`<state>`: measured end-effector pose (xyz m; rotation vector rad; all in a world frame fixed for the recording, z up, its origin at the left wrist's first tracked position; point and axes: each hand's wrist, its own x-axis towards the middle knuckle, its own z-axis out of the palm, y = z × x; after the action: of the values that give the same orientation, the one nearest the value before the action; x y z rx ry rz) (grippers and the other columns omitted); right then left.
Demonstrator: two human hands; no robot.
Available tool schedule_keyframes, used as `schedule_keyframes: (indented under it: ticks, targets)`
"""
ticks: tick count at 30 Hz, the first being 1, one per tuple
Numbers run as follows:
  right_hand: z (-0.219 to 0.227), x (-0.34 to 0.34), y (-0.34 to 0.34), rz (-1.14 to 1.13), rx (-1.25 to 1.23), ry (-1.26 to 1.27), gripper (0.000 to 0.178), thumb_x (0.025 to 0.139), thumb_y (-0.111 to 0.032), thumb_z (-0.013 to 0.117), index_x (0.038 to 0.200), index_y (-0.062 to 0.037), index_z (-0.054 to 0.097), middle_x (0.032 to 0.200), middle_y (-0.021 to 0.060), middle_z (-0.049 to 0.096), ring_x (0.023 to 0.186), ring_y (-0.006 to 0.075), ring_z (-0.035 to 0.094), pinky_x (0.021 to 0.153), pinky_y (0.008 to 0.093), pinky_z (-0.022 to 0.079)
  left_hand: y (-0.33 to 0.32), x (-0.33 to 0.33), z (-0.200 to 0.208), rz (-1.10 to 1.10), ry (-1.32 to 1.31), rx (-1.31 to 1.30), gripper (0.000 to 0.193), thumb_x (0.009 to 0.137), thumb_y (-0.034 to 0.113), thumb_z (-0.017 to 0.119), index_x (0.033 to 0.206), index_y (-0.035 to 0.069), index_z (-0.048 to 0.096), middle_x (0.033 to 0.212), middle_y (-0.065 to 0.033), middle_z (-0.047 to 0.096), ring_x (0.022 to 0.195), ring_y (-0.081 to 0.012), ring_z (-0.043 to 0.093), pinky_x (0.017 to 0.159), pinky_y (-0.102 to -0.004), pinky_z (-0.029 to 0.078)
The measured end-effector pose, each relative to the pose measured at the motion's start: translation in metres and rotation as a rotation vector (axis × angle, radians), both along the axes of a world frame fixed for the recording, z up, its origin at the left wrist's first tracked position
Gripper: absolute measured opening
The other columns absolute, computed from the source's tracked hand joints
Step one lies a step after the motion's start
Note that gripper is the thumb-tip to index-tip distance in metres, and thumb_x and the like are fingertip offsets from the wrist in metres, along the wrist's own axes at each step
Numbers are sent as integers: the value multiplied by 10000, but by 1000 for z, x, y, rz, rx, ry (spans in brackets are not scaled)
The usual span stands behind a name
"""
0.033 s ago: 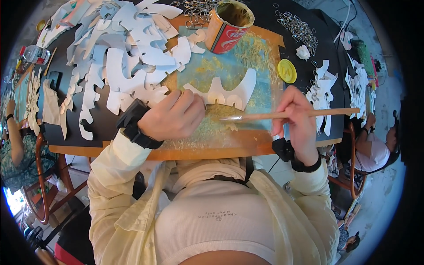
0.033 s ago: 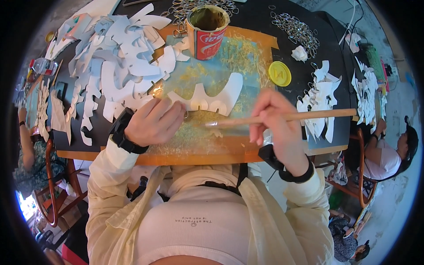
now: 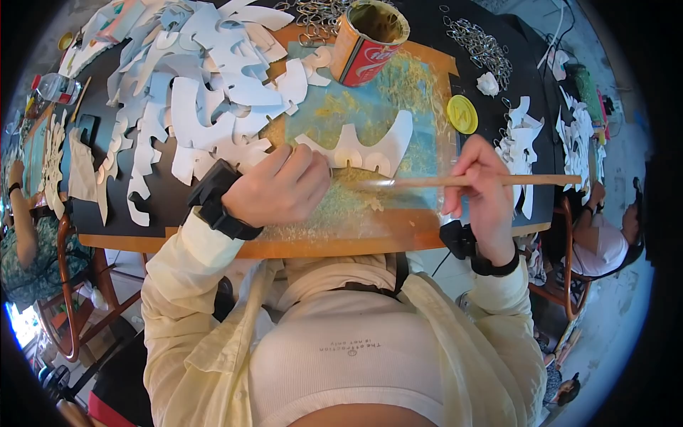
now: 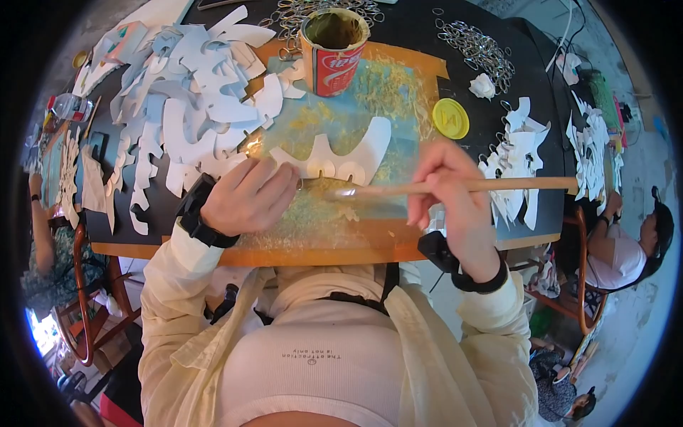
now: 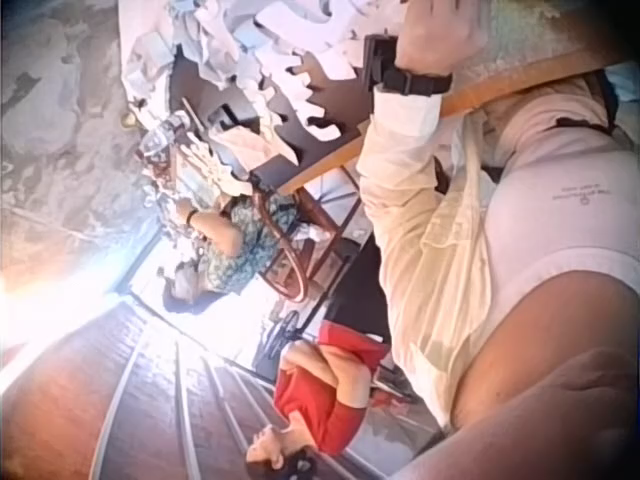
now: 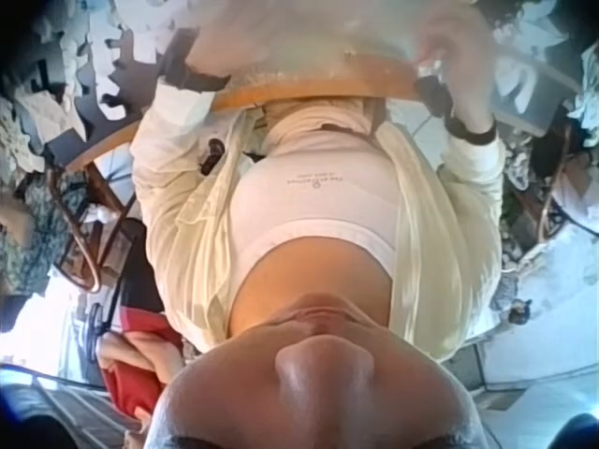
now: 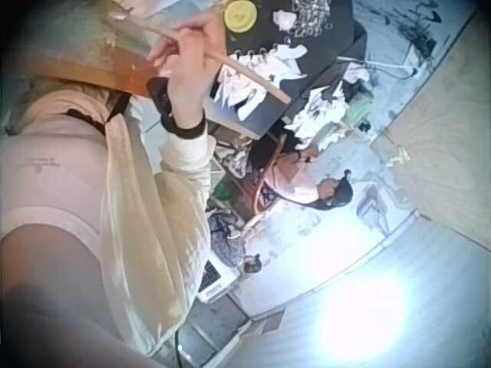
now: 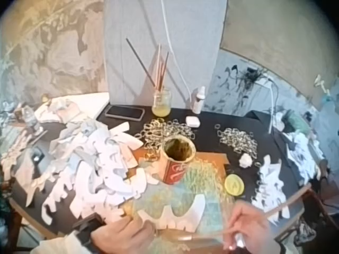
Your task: Gluing together shoe upper components using a brush and liquid adhesive.
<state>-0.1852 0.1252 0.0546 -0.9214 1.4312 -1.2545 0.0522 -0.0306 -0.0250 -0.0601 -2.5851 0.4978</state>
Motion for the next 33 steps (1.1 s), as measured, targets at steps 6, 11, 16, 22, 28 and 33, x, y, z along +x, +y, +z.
schedule_keyframes:
  ticks: [6,11,16,22,28,33]
  targets:
    - [-13,4,9,-63,-130,252,87,863,-66,401,899,-5,452,671,90,563,555,114,515,543,224,434,0,-1,-1,-1,9,19,159,678,128,596,790,19,625,795,-39,537,802,-184,512,658,-266,435]
    - [-15,14,11,58,-202,529,71,814,-83,510,822,-12,511,647,66,566,572,140,584,531,267,462,-1,-1,0,4,-14,20,160,670,128,596,790,28,628,801,-39,542,798,-184,512,655,-264,430]
    - [-3,11,17,213,-266,774,80,792,-97,541,798,-21,520,615,63,558,516,187,571,494,274,444,-1,-1,-2,-7,-6,78,159,669,130,600,799,45,638,796,-33,537,799,-182,515,651,-265,428]
    - [-2,18,12,67,-249,608,37,749,-62,542,756,-31,524,593,64,539,489,195,558,481,278,433,-1,-1,-3,-17,11,93,149,684,131,609,803,44,635,801,-29,543,799,-180,518,638,-261,421]
    - [1,10,10,200,-205,668,42,753,-70,533,755,-28,528,618,65,548,517,184,571,506,264,446,-1,-1,-5,-22,14,111,147,684,126,612,803,41,629,787,-25,533,783,-176,514,630,-260,423]
    - [0,10,11,107,-211,551,69,754,-89,546,762,-23,527,624,78,541,519,190,571,510,268,447,-1,-1,-3,-14,11,98,137,688,121,614,802,45,630,773,-20,521,779,-173,512,624,-256,426]
